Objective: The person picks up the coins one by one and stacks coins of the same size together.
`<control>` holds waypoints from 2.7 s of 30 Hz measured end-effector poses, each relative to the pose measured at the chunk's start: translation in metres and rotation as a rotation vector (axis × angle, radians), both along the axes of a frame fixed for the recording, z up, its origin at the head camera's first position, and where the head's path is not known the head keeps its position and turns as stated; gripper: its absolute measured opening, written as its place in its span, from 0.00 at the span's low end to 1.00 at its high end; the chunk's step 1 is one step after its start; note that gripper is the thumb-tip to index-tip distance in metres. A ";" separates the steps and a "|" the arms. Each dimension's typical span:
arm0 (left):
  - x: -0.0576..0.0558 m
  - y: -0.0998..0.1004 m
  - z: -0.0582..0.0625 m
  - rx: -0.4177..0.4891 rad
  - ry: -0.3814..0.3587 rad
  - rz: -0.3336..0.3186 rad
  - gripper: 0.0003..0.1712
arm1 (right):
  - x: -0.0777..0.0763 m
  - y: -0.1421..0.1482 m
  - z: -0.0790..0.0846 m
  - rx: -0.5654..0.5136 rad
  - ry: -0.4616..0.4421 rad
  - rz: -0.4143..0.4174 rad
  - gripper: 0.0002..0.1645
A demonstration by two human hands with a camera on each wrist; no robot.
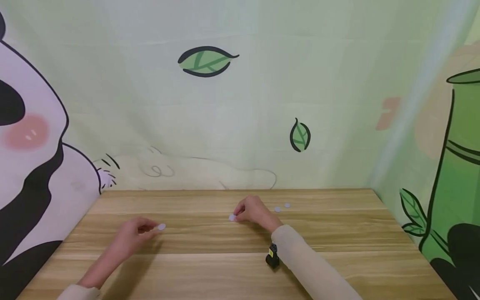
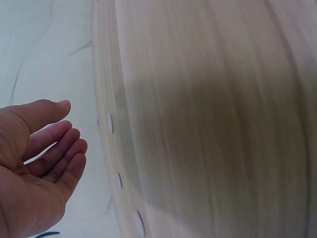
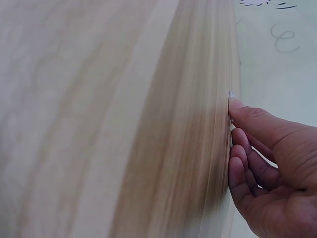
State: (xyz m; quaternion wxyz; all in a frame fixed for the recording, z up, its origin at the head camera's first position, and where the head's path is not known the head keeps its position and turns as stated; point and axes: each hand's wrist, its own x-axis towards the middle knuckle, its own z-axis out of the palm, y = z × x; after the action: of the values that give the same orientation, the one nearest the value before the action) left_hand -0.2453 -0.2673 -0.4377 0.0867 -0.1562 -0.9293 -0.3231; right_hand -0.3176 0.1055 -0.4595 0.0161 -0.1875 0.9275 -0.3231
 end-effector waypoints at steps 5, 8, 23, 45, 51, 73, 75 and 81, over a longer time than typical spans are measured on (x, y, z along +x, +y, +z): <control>0.002 -0.019 0.003 -0.019 0.005 0.021 0.12 | 0.002 -0.002 0.002 0.005 0.009 0.012 0.06; 0.002 -0.032 0.005 -0.040 0.018 0.037 0.13 | 0.002 -0.003 0.003 0.002 0.004 0.018 0.06; 0.008 -0.078 0.009 -0.099 0.002 0.077 0.17 | 0.002 -0.004 0.004 -0.013 -0.021 0.013 0.05; 0.007 -0.110 -0.026 -0.157 -0.072 0.094 0.14 | 0.002 -0.001 0.001 -0.015 -0.045 -0.010 0.06; 0.005 -0.100 -0.025 -0.176 -0.063 0.129 0.13 | 0.003 0.000 0.002 -0.031 -0.064 -0.022 0.06; -0.005 -0.092 -0.028 -0.224 -0.053 0.092 0.09 | 0.001 0.001 -0.001 -0.035 -0.050 -0.023 0.06; -0.005 -0.092 -0.029 -0.213 -0.060 0.087 0.10 | 0.001 0.001 -0.001 -0.034 -0.048 -0.024 0.06; 0.001 -0.091 -0.027 -0.165 -0.099 0.115 0.14 | 0.001 0.001 -0.001 -0.031 -0.044 -0.010 0.06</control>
State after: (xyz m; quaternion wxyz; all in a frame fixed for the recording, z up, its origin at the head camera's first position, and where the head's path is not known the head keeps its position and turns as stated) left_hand -0.2446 -0.3585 -0.4649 0.0460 -0.0932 -0.9634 -0.2472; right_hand -0.3169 0.1067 -0.4604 0.0319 -0.1760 0.9227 -0.3415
